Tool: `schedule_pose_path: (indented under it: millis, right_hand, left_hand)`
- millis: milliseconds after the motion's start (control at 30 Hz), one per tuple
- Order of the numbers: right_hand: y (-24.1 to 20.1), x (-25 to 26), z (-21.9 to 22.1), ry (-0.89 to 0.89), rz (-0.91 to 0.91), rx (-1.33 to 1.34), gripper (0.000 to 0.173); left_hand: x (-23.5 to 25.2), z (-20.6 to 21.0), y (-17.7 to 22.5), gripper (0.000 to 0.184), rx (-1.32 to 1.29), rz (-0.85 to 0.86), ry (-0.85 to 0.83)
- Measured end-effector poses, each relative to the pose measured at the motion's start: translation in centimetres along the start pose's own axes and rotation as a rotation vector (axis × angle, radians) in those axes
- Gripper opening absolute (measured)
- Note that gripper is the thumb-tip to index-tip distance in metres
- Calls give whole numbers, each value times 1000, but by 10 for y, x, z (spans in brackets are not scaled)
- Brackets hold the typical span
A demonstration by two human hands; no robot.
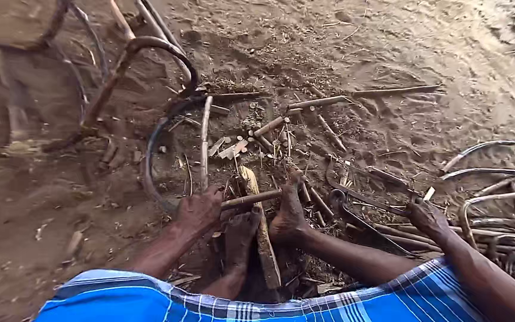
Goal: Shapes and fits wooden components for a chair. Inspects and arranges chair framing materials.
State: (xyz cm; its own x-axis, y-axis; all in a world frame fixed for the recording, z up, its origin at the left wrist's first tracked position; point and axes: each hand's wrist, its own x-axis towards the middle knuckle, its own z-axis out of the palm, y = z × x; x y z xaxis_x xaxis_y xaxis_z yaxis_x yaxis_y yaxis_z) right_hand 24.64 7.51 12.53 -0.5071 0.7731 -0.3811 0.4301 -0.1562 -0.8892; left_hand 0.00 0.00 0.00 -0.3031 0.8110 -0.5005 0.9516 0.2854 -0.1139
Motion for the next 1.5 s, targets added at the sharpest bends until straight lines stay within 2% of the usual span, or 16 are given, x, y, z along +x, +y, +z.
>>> schedule_pose_path:
  millis: [33, 67, 100, 200, 300, 367, 467, 533, 567, 633, 700, 767, 833, 1000, 1333, 1500]
  right_hand:
    - [-67, -10, -20, 12, 201, -60, 45]
    - [-103, -14, -33, -27, 279, -162, 36]
    - [-113, -15, -37, -64, 273, -232, 33]
    - [-109, -12, -27, -128, 205, -356, 36]
    - [-107, -10, -13, -177, 191, -461, 44]
    - [-111, -10, -5, -194, 221, -542, 41]
    - [-121, -16, -9, -28, 315, -699, 32]
    - [-126, -29, -6, 159, 197, -544, 19]
    - [-128, -32, -3, 164, 197, -438, 18]
    - [-113, -28, -4, 44, 242, -160, 33]
    - [-56, -27, -18, 97, 108, 105, 35]
    - [31, -20, -40, 158, -115, 232, 45]
    - [69, -22, -24, 252, -203, 342, 52]
    - [80, -59, 30, 301, -134, 258, 52]
    - [77, -82, 29, 244, -170, 64, 49]
    - [79, -89, 36, 226, -168, 106, 49]
  left_hand:
    - [-3, 2, -9, 23, -13, -41, -9]
    - [-2, 8, -23, 23, -8, -49, -3]
    - [1, 16, -40, 26, -3, -18, 7]
    - [7, 38, -63, 28, -15, 76, 75]
    - [13, 29, -44, 26, -121, 27, 2]
    - [16, 20, -30, 27, -128, -57, -26]
    - [14, 10, -3, 50, -95, -124, 97]
    - [15, 12, 14, 56, -125, 37, 206]
    - [19, 16, 19, 50, -157, 81, 216]
    - [30, 11, 21, 33, -259, 2, 93]
    - [37, 6, 16, 30, -296, -105, 4]
    - [34, 4, 16, 30, -282, -151, -25]
    - [33, 2, 14, 28, -254, -153, -17]
    - [34, 6, 11, 26, -257, -144, -31]
    - [30, -2, 14, 31, -291, -163, -19]
    - [30, -3, 17, 30, -285, -174, -27]
